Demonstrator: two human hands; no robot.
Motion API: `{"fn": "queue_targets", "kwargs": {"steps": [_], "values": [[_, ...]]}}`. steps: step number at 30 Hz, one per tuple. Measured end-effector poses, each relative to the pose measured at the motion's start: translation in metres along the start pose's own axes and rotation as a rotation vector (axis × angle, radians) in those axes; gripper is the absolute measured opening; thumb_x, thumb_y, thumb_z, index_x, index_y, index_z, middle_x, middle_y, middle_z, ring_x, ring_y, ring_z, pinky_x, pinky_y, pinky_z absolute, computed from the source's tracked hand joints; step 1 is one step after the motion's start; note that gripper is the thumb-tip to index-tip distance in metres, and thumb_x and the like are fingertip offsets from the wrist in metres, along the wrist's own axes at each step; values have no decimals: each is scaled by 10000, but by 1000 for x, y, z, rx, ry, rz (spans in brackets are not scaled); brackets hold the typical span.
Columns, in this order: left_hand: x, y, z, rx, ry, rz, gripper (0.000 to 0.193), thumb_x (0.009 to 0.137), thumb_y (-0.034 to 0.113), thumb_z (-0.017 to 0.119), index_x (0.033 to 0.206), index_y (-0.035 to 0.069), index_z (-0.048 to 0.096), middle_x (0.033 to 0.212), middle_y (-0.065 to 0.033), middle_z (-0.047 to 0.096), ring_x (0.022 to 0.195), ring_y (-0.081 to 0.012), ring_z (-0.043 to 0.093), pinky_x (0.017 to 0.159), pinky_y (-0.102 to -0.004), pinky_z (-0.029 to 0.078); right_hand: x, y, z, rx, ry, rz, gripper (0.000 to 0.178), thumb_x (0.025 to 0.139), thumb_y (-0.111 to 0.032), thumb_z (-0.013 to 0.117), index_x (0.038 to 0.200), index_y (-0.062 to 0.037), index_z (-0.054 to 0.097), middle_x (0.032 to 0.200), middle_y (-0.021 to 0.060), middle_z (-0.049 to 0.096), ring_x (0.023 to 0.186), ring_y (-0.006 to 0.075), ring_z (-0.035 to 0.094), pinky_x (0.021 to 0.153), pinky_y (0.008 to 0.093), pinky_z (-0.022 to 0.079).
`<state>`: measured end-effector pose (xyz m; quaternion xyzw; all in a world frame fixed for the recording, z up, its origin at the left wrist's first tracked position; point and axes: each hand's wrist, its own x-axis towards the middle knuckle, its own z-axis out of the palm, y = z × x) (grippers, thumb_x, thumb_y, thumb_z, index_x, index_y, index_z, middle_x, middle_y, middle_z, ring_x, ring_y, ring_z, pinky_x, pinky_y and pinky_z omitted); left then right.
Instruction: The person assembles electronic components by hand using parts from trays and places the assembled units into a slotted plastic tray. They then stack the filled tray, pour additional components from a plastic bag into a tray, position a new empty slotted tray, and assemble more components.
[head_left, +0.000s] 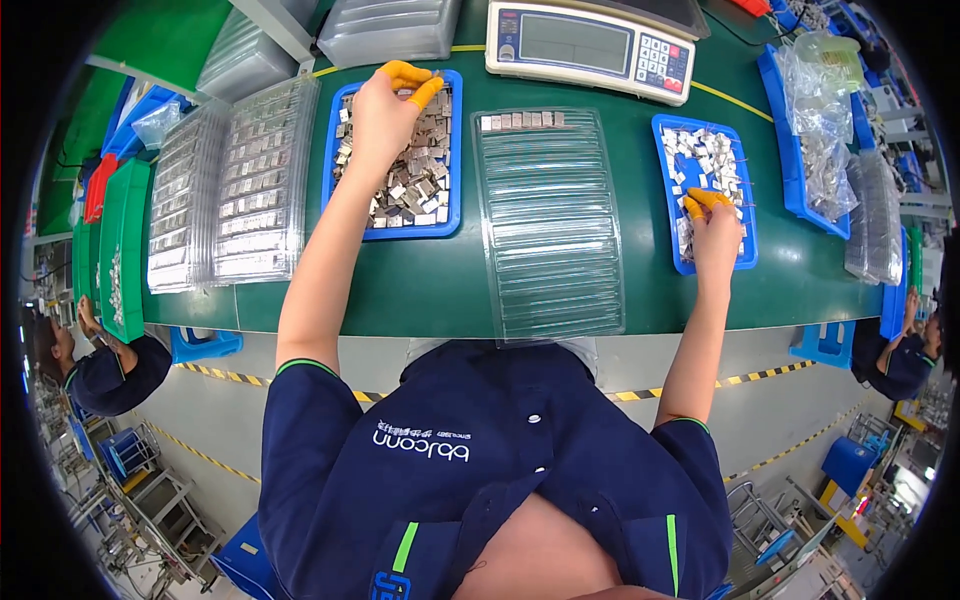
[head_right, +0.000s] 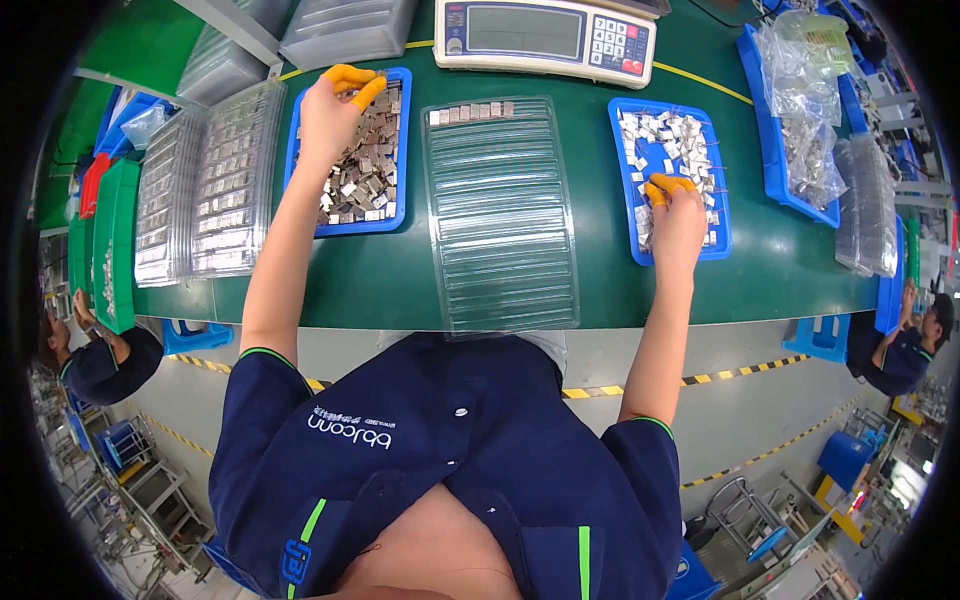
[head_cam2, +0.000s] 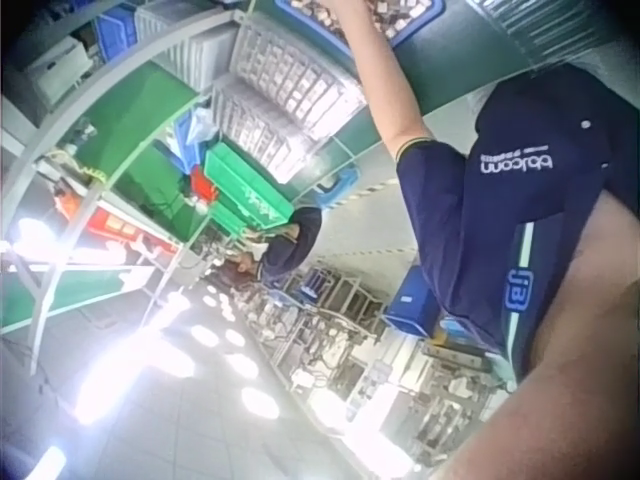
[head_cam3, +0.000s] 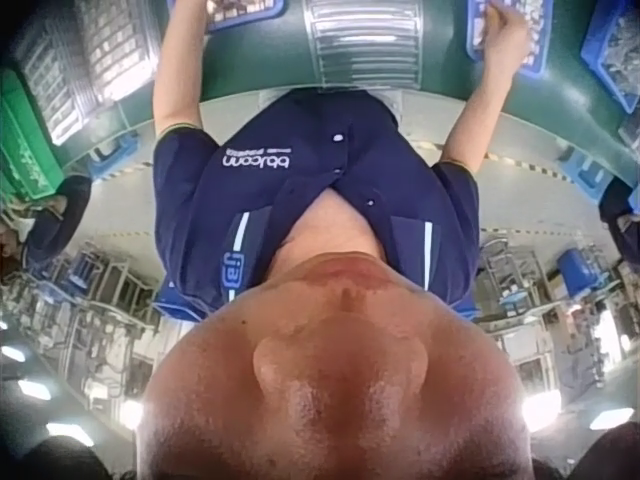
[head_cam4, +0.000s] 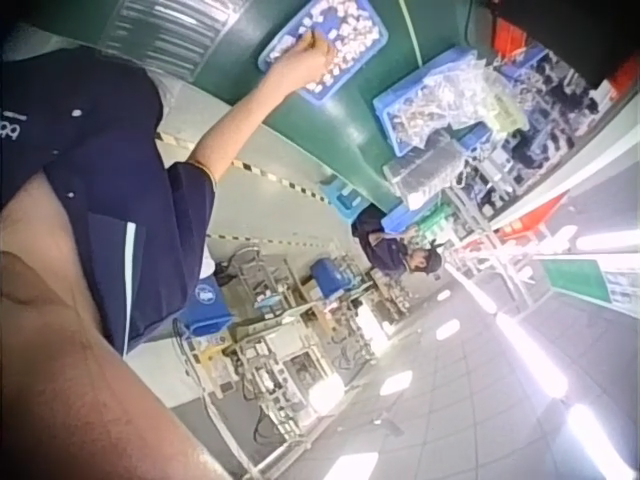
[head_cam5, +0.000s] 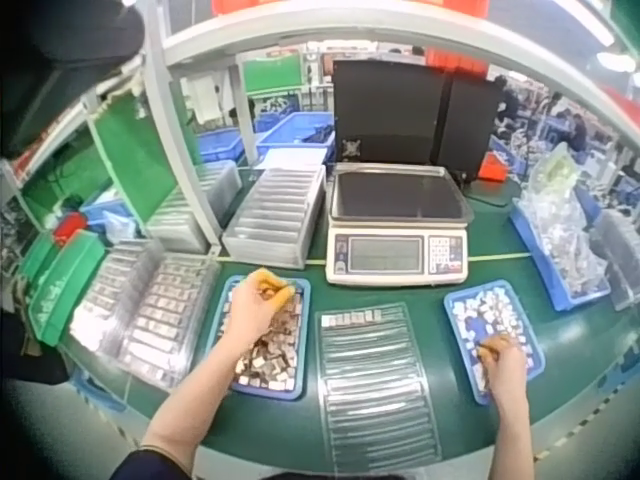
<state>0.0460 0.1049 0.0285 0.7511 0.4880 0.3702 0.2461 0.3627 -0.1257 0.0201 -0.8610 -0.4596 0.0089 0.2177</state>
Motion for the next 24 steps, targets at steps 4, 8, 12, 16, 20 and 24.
{"fn": "queue_targets", "kwargs": {"steps": [4,8,12,16,20,24], "values": [[-22,19,-13,-539,-74,-191,169,773,68,649,891,-48,614,871,-85,654,814,-111,609,717,-214,469,-2,0,-9,-16,-54,-64,198,717,-20,630,914,0,642,934,163,601,817,304,586,718,366,464],[-49,32,-22,-680,-107,-311,233,793,54,622,998,-46,579,928,-115,647,856,-143,620,723,-214,489,3,6,-2,-18,-102,-38,178,710,-11,629,887,-1,644,909,163,612,789,302,600,703,369,469],[-67,50,-26,-810,-388,-483,235,815,53,599,1029,-38,566,926,-143,641,820,-201,645,672,-229,523,1,-8,-9,98,-110,47,160,709,-10,623,868,4,645,880,165,614,778,307,597,693,367,469],[-79,57,-14,-910,-368,-450,259,808,36,595,1041,-70,558,938,-159,634,840,-212,641,713,-239,522,-2,-5,-9,14,16,-95,159,713,5,596,862,-17,646,872,174,604,775,328,584,696,374,464],[-92,57,-4,-991,-354,-477,288,805,34,599,1069,-74,558,935,-159,633,836,-218,640,721,-251,525,6,5,-1,93,265,-160,159,726,19,572,874,-10,624,860,192,581,791,358,565,703,403,454],[-98,53,11,-1090,-321,-569,245,809,33,602,1032,-65,582,914,-150,635,794,-206,641,683,-237,526,7,18,0,126,210,-42,208,717,9,618,924,-10,623,922,180,582,760,311,599,655,364,479]]}}
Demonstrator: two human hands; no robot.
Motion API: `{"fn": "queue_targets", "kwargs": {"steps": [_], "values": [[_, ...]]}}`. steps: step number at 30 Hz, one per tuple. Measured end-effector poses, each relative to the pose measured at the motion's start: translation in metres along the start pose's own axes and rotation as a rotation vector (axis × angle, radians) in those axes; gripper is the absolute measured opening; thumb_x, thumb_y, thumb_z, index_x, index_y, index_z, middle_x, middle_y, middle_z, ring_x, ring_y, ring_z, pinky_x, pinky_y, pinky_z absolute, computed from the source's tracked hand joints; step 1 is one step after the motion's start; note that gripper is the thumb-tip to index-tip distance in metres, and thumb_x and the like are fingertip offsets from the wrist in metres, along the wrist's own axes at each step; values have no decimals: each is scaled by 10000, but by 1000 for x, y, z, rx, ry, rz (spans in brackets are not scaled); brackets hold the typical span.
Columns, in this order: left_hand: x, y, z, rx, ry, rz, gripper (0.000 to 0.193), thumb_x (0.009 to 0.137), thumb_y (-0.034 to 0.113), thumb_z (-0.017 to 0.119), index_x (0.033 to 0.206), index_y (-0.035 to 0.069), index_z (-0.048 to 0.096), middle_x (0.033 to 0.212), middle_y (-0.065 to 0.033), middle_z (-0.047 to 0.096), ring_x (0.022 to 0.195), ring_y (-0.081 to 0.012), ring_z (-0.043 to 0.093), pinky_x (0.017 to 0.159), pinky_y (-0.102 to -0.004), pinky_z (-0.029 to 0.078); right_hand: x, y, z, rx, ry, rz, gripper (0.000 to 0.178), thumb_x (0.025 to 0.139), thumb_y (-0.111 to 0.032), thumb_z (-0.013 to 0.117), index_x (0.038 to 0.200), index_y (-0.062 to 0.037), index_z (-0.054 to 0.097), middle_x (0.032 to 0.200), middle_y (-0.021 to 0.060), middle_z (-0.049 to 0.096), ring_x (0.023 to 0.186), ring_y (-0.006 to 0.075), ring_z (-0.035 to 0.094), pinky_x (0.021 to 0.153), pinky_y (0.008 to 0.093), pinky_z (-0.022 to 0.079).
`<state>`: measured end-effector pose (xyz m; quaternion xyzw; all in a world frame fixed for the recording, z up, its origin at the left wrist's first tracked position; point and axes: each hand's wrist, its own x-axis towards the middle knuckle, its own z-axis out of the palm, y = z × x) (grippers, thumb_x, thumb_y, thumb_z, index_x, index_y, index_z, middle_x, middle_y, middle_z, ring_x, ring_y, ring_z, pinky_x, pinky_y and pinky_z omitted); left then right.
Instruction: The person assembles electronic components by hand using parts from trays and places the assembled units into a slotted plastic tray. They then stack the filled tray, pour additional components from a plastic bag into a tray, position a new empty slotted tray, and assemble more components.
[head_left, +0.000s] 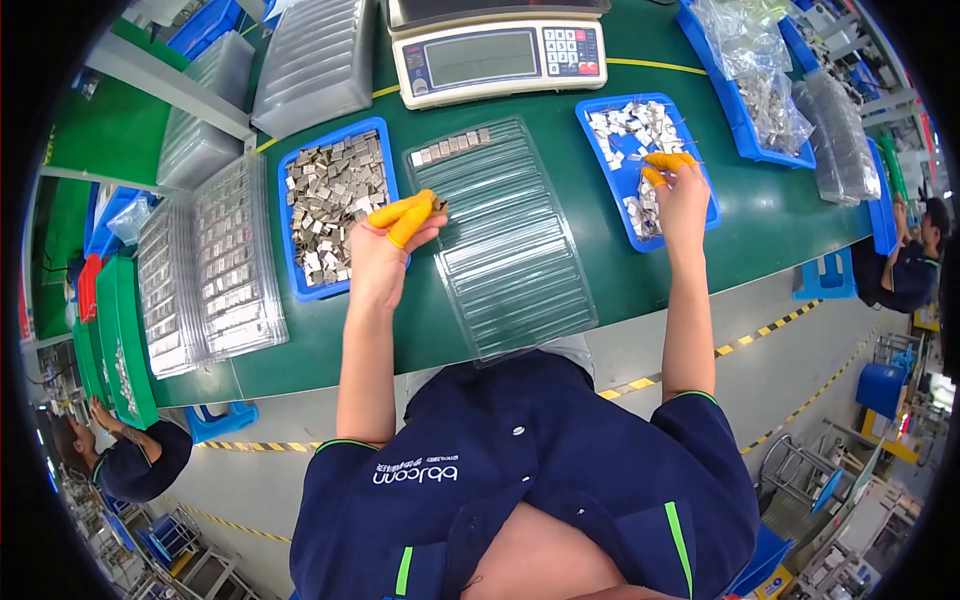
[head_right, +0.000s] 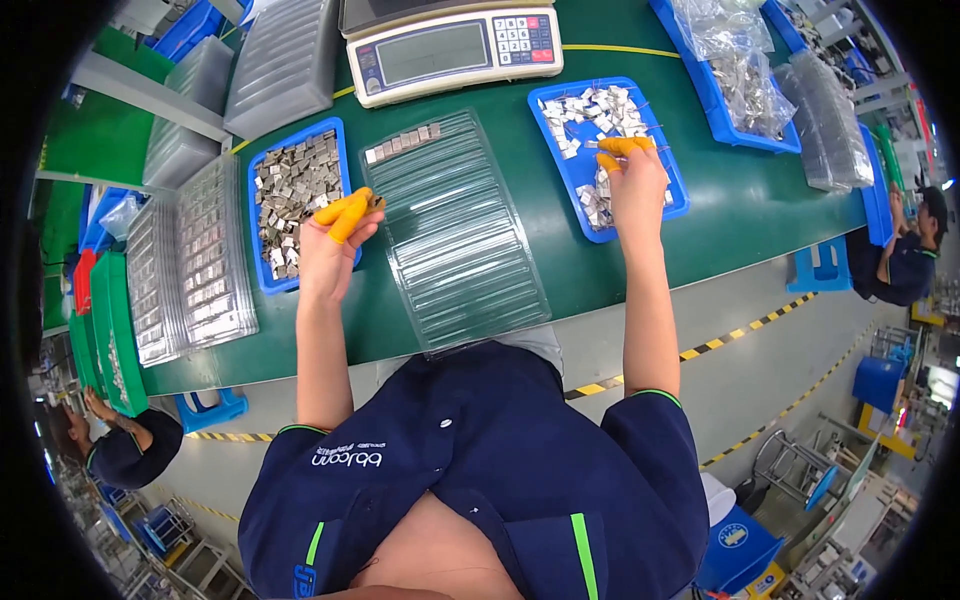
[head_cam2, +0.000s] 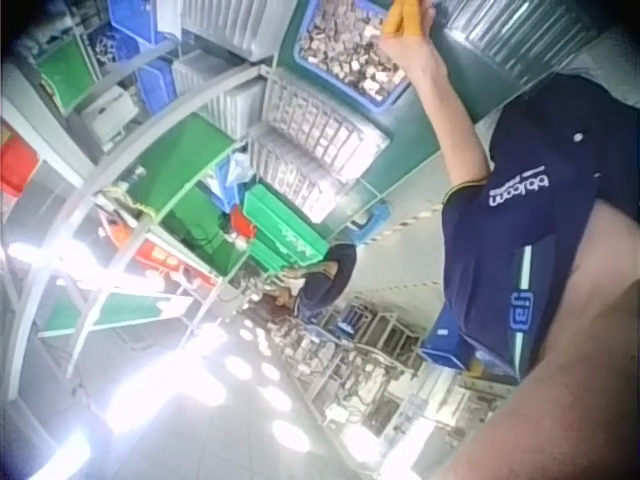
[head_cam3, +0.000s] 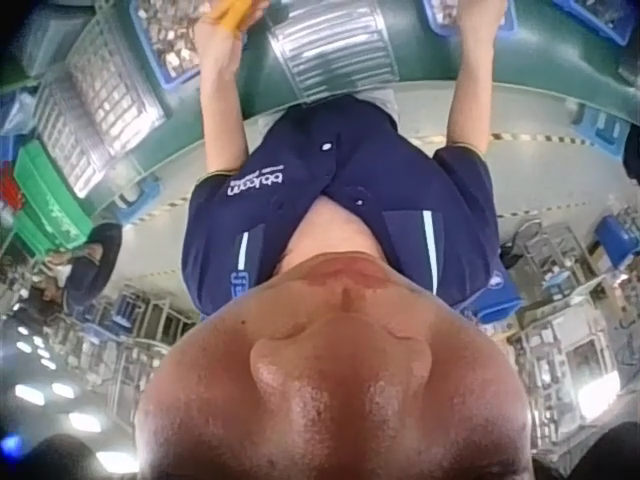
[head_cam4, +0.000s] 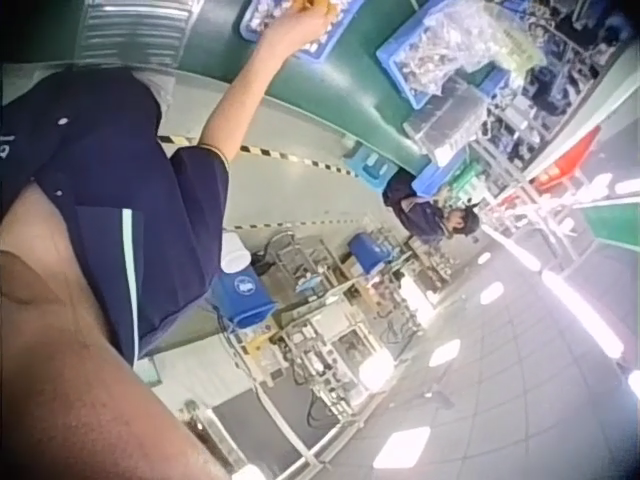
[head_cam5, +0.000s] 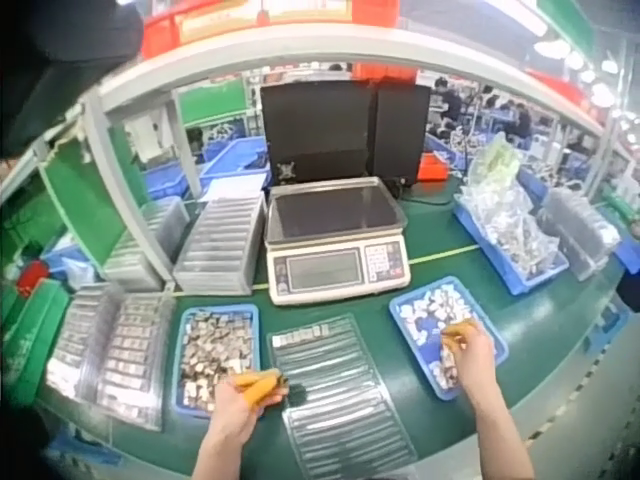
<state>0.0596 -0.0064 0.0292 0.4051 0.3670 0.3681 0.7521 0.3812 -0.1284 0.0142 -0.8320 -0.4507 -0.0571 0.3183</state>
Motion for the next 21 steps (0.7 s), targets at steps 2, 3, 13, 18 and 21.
{"fn": "queue_targets", "kwargs": {"steps": [2,3,13,18,21], "values": [[1,-9,3,14,14,23,248,802,22,608,1033,-62,581,912,-147,635,779,-200,640,678,-236,527,-2,-8,-4,150,-90,128,243,698,33,643,939,6,629,1016,153,577,790,247,630,666,308,508],[1,-12,7,19,28,39,252,795,11,613,1034,-60,580,911,-144,635,764,-194,639,673,-235,527,-3,-6,-2,151,-88,129,243,698,33,643,939,6,629,1016,153,577,790,247,630,666,308,508],[-6,-10,51,10,-67,-42,351,782,33,639,1109,-46,537,939,-131,625,835,-183,622,738,-242,511,-12,-79,-14,984,-286,204,313,698,56,665,1006,60,612,1173,111,524,1008,181,544,866,298,469],[-11,-11,63,-268,-166,-57,269,793,36,629,1040,-42,559,963,-131,618,853,-195,622,754,-262,514,-32,-131,-13,1287,-510,274,320,710,51,665,1021,39,593,1084,105,572,960,171,564,865,276,452],[-13,-8,57,-373,-193,-59,273,795,27,622,1049,-41,553,973,-133,615,866,-194,619,766,-268,518,-37,-138,-9,1394,-559,404,301,700,56,677,988,36,590,950,89,617,876,155,588,818,271,474]]}}
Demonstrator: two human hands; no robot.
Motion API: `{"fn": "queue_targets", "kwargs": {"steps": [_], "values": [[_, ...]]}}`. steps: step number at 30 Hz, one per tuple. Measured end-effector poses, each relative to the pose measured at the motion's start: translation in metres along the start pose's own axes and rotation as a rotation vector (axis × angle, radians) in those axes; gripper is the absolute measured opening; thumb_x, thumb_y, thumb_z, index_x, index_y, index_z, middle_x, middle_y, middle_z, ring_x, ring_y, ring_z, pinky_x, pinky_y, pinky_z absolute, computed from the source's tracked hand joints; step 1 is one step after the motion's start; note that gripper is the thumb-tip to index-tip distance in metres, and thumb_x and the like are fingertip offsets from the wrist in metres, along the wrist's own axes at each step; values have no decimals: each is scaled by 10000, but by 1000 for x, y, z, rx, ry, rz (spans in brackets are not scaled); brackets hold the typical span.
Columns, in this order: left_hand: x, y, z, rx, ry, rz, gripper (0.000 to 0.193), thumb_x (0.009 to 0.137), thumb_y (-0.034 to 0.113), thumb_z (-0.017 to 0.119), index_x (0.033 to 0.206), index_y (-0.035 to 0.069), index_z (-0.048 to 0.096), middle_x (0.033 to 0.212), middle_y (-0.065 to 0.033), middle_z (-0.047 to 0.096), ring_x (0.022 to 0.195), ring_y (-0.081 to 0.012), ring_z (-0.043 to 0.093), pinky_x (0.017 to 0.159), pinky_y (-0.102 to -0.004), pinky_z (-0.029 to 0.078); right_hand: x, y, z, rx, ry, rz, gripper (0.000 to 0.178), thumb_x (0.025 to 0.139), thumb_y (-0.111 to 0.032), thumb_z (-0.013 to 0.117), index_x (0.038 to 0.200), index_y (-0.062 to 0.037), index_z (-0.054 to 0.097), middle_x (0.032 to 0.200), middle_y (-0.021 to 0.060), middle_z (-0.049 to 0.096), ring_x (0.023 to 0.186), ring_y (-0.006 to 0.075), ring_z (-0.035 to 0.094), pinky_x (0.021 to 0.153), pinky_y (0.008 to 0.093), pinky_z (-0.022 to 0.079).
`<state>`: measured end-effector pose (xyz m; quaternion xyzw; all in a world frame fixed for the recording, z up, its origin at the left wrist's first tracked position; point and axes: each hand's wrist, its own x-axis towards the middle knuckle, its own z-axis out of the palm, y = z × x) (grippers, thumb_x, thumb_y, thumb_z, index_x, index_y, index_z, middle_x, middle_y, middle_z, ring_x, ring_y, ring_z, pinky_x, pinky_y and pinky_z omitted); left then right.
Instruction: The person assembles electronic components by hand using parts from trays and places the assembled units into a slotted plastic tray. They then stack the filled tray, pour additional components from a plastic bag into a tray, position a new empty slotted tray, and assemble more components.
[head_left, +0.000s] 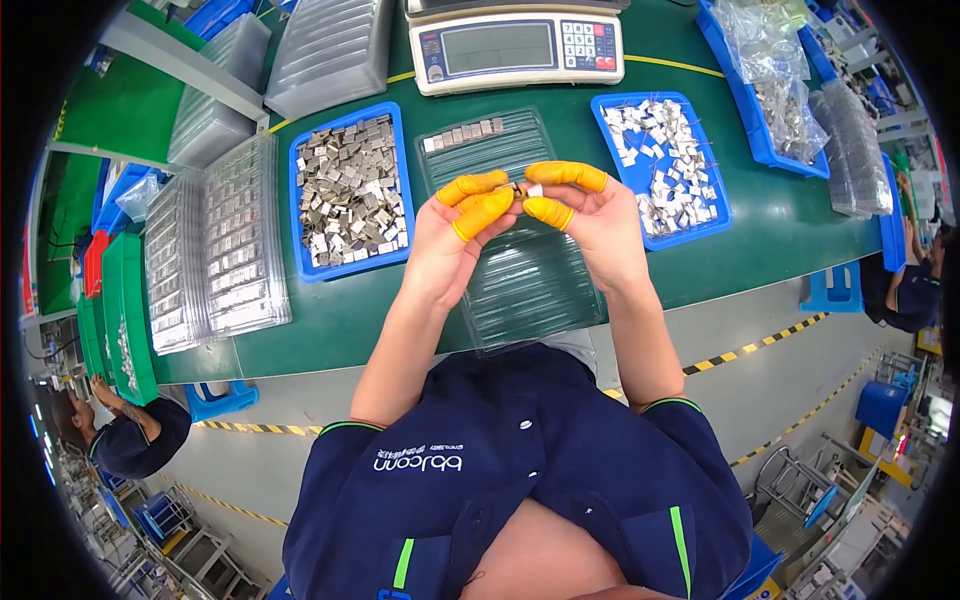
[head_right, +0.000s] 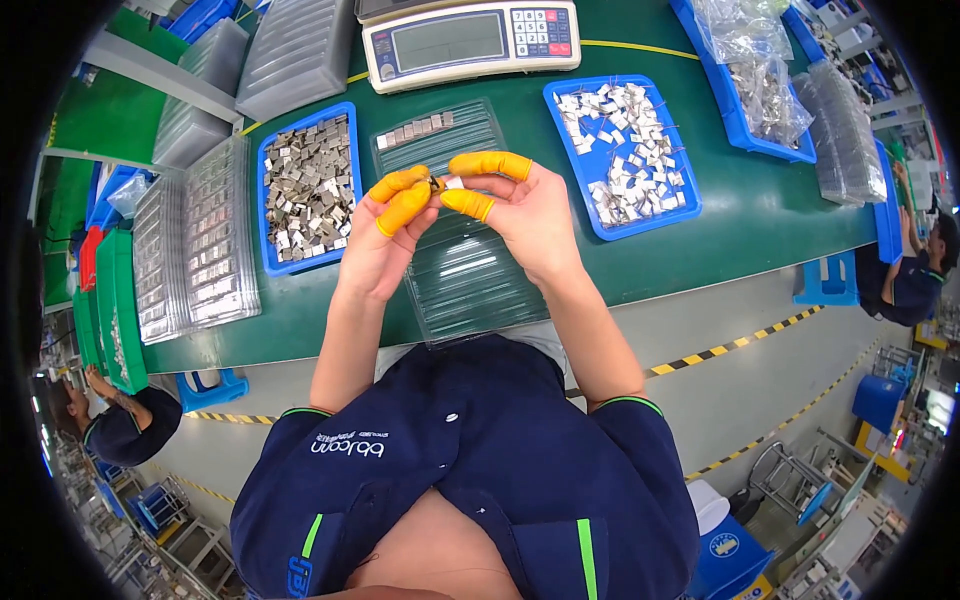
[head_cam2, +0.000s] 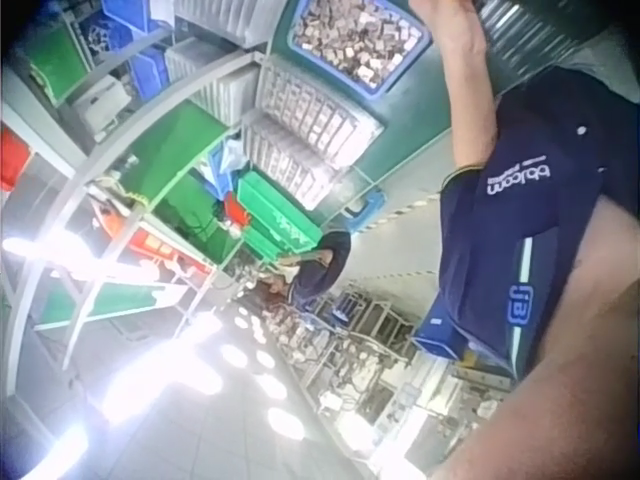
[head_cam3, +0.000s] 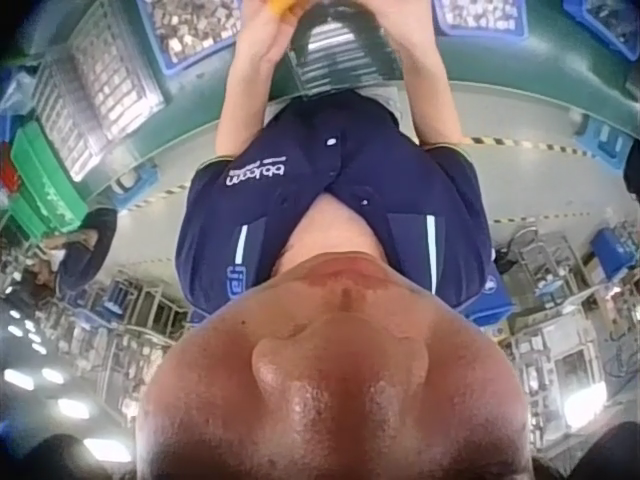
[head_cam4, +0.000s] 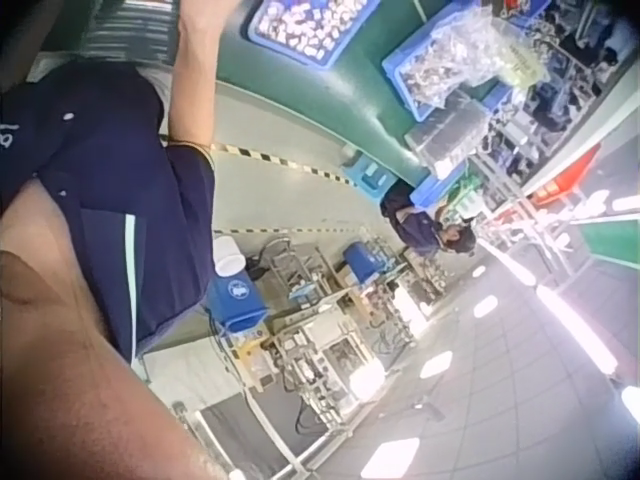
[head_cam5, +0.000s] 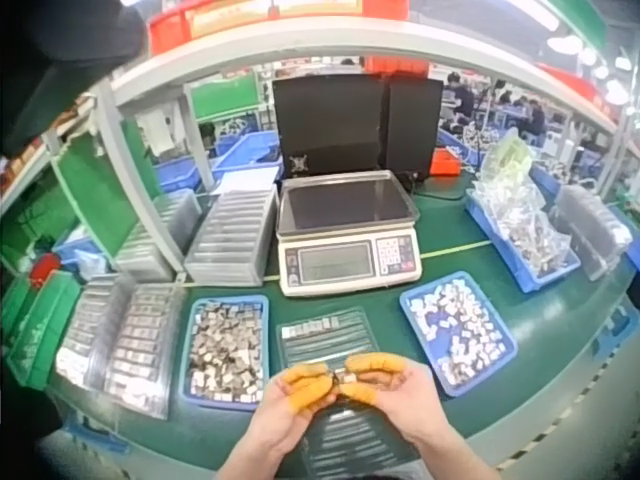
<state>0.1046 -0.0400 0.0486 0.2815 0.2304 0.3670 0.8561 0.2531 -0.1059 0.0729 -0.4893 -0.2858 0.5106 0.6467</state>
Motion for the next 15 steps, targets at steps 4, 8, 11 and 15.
{"fn": "queue_targets", "kwargs": {"steps": [4,8,11,15], "values": [[-8,8,4,67,8,47,257,785,12,629,1027,-45,564,949,-143,623,856,-208,629,754,-269,524,1,10,3,-165,-4,-80,251,702,54,677,943,29,611,894,77,630,819,142,592,777,253,472],[-11,8,4,218,134,141,246,764,-11,644,998,-52,581,903,-154,635,822,-227,641,724,-270,532,2,11,11,-8,142,-99,249,724,25,677,965,38,613,910,80,637,832,132,590,782,243,462],[-12,4,4,198,134,198,250,758,-21,647,997,-60,581,896,-157,637,808,-230,643,717,-271,533,-2,12,22,114,144,-106,290,758,21,645,1042,57,596,998,119,629,899,147,593,818,245,456],[-13,4,3,122,159,196,251,761,-23,642,999,-67,577,906,-160,635,814,-232,642,722,-273,534,-4,21,32,164,193,-171,260,753,32,646,1009,63,608,974,121,633,886,150,597,818,252,459]]}}
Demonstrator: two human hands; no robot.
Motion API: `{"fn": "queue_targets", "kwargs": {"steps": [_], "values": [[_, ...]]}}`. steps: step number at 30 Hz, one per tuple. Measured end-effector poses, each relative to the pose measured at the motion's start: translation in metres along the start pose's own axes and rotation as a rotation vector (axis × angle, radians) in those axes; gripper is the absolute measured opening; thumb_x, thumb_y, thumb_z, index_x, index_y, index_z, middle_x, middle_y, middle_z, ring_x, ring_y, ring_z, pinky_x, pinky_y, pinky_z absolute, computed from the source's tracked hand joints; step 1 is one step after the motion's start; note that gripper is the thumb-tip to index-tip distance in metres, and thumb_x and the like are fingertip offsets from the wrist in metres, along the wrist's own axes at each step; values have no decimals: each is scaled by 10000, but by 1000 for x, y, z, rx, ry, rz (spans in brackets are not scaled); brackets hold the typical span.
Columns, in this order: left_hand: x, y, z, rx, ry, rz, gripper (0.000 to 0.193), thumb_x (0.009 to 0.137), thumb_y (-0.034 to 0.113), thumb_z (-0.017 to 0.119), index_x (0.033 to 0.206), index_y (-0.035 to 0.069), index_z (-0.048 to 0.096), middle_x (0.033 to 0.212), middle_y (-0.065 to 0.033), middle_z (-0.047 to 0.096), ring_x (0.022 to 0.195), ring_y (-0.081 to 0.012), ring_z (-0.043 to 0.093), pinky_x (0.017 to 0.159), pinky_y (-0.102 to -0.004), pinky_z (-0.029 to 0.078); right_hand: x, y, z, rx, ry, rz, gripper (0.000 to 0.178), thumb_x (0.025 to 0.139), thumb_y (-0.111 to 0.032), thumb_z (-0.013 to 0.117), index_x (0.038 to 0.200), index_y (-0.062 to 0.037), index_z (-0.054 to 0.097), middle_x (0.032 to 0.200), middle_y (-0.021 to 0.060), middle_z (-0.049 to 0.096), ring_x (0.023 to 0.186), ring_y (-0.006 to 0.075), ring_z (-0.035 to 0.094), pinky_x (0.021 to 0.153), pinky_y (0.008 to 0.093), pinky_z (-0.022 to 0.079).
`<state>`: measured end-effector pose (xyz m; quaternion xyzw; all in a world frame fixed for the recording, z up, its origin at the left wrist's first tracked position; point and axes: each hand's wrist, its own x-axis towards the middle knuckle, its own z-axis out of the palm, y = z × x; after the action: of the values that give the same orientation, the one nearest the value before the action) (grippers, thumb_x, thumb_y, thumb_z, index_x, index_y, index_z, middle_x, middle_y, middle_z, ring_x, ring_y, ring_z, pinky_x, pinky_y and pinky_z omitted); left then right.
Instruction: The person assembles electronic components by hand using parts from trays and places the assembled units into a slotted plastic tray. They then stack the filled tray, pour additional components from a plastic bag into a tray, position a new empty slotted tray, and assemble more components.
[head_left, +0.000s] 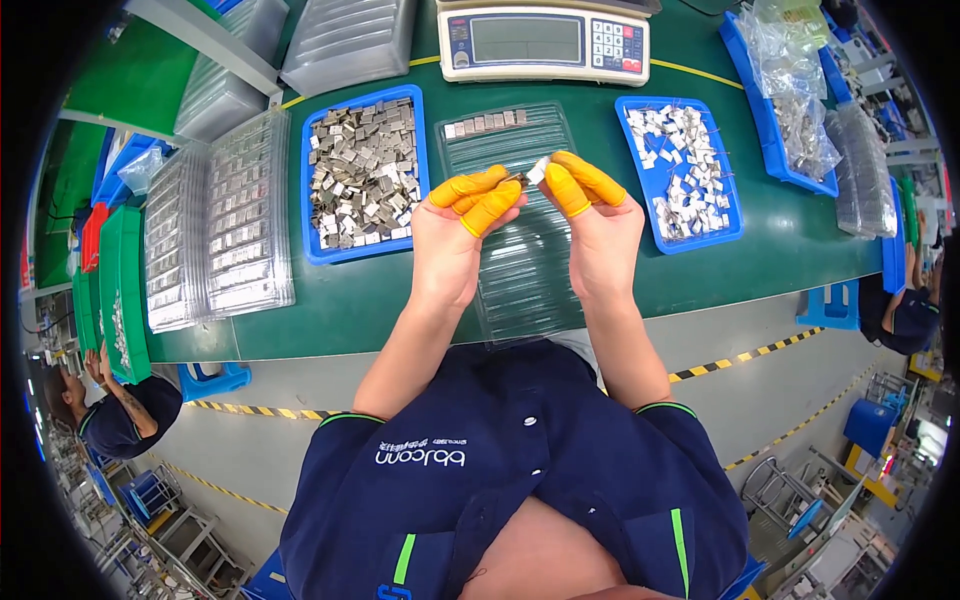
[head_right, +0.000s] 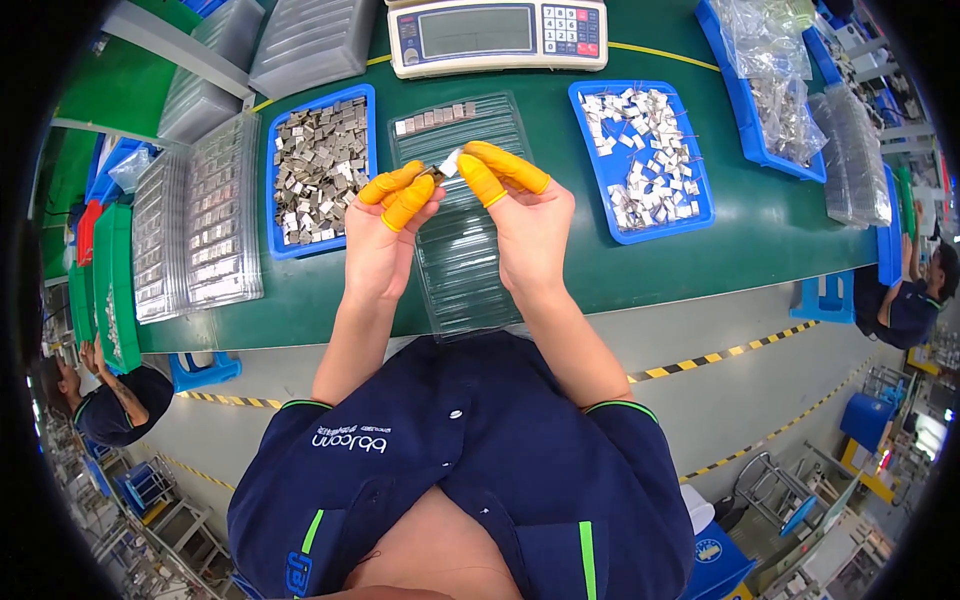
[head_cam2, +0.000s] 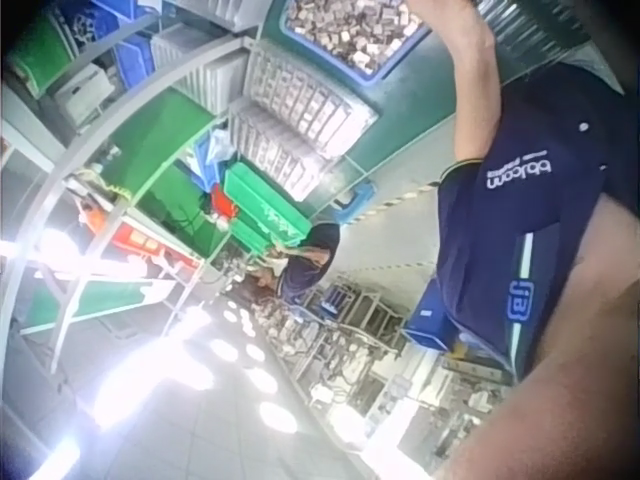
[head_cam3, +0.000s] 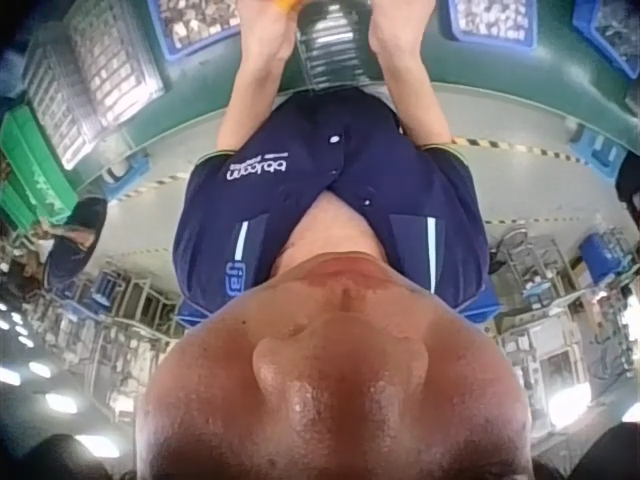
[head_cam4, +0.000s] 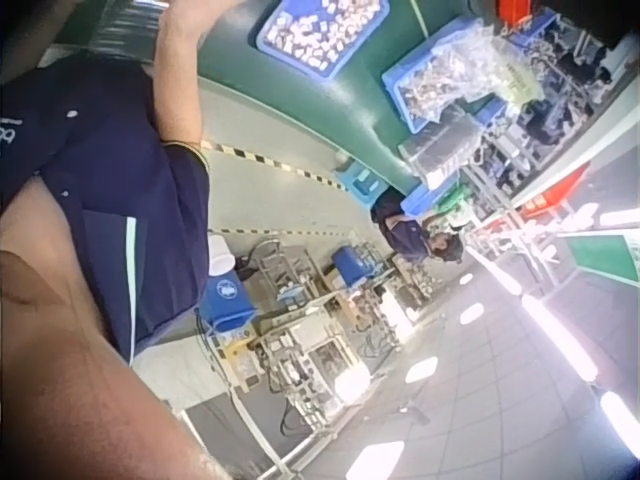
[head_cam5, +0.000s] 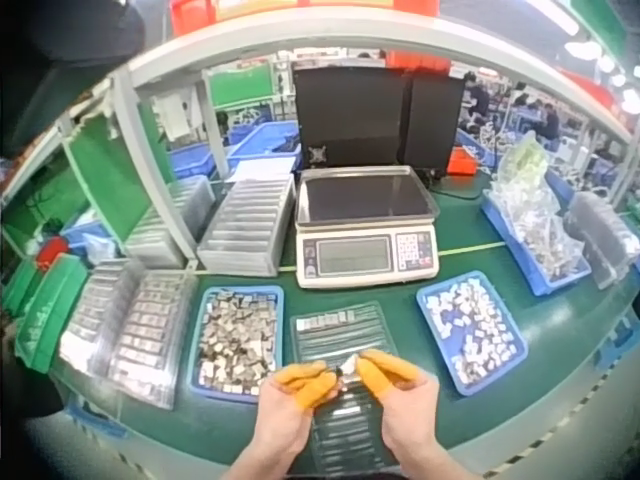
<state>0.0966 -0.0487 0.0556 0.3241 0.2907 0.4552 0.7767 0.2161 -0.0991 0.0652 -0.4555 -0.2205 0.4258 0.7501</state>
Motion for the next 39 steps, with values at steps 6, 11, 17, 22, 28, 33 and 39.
{"fn": "queue_targets", "kwargs": {"steps": [6,11,17,22,28,33,39], "values": [[-1,-1,-1,-74,12,-28,244,763,-23,640,995,-65,577,929,-162,630,825,-229,639,735,-283,537,-4,8,9,14,47,-101,239,755,55,633,992,72,610,962,123,634,889,163,600,821,257,464],[-3,-4,-4,-6,67,70,215,760,-24,642,967,-58,596,928,-166,629,810,-221,639,724,-292,540,-8,14,8,-167,-19,-228,233,744,60,633,976,57,623,954,118,638,887,163,602,825,260,464],[-2,4,-17,168,-6,42,199,744,-25,659,934,-69,618,891,-159,638,763,-212,641,707,-286,534,7,-7,-14,-207,-262,113,208,758,6,652,961,41,629,929,98,643,860,143,603,798,255,472],[-3,9,-18,171,-60,21,207,743,-12,665,938,-67,625,852,-157,644,741,-212,642,692,-285,529,6,-13,-16,-245,-320,262,186,765,-18,657,942,34,631,930,86,639,858,139,600,794,257,476],[-7,10,-20,123,-139,-25,204,754,-16,648,949,-68,624,842,-153,648,730,-206,643,682,-283,533,-3,-11,-9,-305,-344,47,164,762,-2,650,920,39,630,926,81,630,860,144,599,803,263,477],[-6,4,-19,191,-68,8,210,760,-9,647,957,-75,619,847,-162,646,735,-208,644,689,-287,536,-4,-6,-7,-433,-279,-81,153,736,16,661,887,30,643,923,87,625,875,161,601,805,267,477],[2,-5,-14,-1,76,-46,244,785,6,629,1015,-66,597,941,-158,632,806,-207,637,722,-268,532,8,3,-7,-681,-287,-294,170,717,-42,680,885,-22,668,908,69,646,864,161,603,792,280,462]]}}
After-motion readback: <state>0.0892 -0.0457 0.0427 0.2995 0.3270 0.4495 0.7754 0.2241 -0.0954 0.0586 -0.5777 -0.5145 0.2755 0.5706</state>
